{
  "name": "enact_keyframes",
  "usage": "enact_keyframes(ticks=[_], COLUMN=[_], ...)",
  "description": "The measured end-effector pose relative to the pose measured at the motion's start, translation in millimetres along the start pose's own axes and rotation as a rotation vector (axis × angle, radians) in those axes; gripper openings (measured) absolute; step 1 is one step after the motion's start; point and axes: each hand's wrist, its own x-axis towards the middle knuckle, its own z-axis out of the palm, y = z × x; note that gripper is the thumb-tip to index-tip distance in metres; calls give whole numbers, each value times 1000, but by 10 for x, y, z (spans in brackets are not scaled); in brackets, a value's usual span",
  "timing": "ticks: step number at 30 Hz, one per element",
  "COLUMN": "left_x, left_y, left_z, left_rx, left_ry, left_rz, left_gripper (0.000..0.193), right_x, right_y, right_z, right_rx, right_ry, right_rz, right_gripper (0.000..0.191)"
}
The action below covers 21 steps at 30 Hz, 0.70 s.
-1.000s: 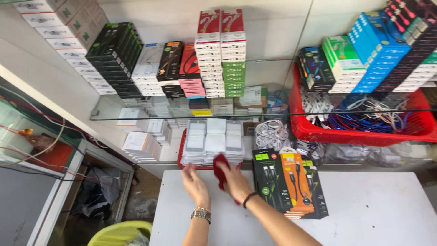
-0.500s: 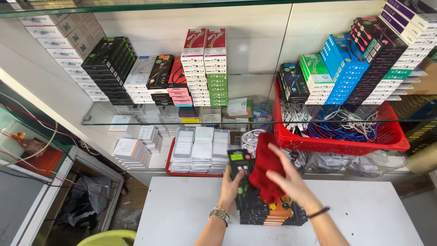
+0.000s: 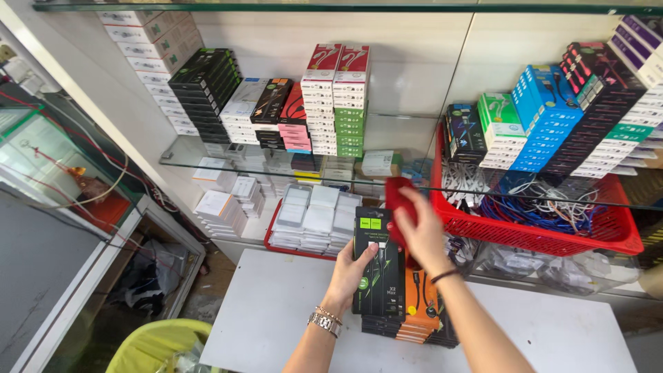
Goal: The person wipes the surfaces of small product boxes with a red cloth and places them on a glass shelf. The person handles green, red, white, and black boxes one at a time, wiping each before stacking them on the shelf.
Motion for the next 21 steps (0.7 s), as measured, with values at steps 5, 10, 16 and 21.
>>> enact_keyframes(ticks=[5, 10, 16, 21], left_x=[-149, -224, -150, 100], left_y=[249, 321, 279, 201], left_z=[-11, 138, 77, 50], left_rx=[680, 954, 602, 496], left_ry=[110, 213, 104, 2], left_rz=[432, 404, 397, 773], left_gripper=[32, 35, 35, 29], right_x=[75, -3, 249, 81], right_y=[-237, -237, 147, 83], right_z=[47, 450, 47, 291], right_rx=[588, 704, 849, 919], right_ry=[-2, -76, 93, 6], right_rz=[177, 284, 502, 468], right_gripper=[48, 51, 53, 57])
